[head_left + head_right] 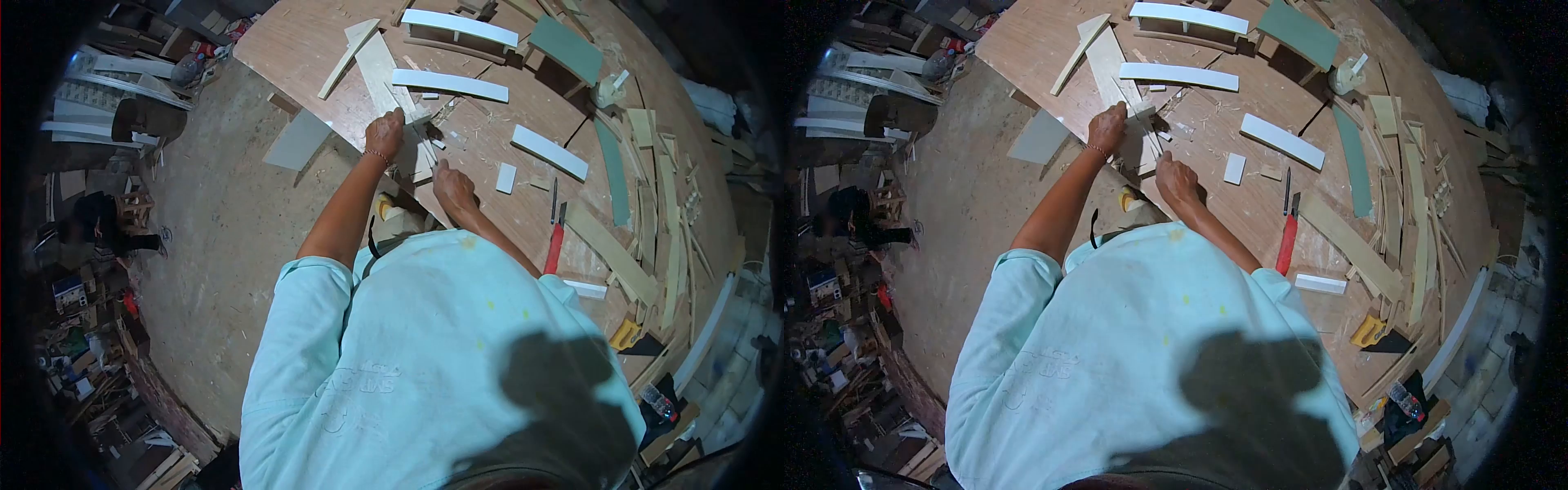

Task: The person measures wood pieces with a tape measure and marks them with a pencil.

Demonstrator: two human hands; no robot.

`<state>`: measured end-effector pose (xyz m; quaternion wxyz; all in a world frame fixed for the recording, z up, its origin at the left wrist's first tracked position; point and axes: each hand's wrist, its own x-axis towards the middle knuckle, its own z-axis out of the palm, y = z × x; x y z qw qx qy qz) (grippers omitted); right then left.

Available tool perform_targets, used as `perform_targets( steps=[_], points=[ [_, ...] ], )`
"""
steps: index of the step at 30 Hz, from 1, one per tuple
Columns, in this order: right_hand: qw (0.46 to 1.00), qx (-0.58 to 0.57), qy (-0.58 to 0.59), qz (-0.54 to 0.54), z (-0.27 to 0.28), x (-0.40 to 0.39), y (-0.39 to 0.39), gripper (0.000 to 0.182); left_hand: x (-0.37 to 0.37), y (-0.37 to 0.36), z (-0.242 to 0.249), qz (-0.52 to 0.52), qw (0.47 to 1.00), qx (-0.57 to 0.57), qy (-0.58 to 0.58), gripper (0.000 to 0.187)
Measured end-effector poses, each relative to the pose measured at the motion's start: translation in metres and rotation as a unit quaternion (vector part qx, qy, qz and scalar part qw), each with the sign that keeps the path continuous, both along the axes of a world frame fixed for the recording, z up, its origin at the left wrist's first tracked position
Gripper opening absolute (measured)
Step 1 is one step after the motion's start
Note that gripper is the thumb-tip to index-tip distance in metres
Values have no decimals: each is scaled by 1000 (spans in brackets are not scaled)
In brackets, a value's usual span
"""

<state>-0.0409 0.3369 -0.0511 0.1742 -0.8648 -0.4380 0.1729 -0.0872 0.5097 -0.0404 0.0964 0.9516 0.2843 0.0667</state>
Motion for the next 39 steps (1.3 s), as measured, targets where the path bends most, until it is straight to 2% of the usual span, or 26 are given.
perform_targets(
  steps=[3, 5, 12, 15, 17, 20, 26, 34, 39],
  points=[
    [1000, 23, -6, -6, -9, 6, 22, 25, -2, -3, 0, -2, 1000, 12, -8, 21],
    [1000, 11, 18, -16, -1, 7, 25, 28, -2, -6, 2, 1, 999, 13, -33, 13],
    [995, -33, 92, -33, 0, 10, 27, 33, -5, 4, 4, 2, 999, -7, -32, 16],
    [997, -1, 70, -40, 2, 12, 27, 32, -4, 6, 11, 27, 999, -36, -21, 19],
    [993, -33, 101, -50, 7, 13, 27, 36, -7, 8, 15, 39, 996, -76, 4, 22],
    [993, -3, 115, -31, 3, 21, 28, 37, -12, 15, 5, 51, 991, -116, -30, 25],
    [993, 72, 88, -40, 26, 17, 28, 37, -21, 20, -4, 74, 978, -164, -109, 25],
    [996, 48, 37, -63, 26, 7, 24, 35, -21, 17, -2, 90, 964, -205, -146, 27],
    [992, 100, 28, -73, 46, 5, 23, 31, -16, 19, -4, 102, 957, -231, -143, 28]
  ],
)
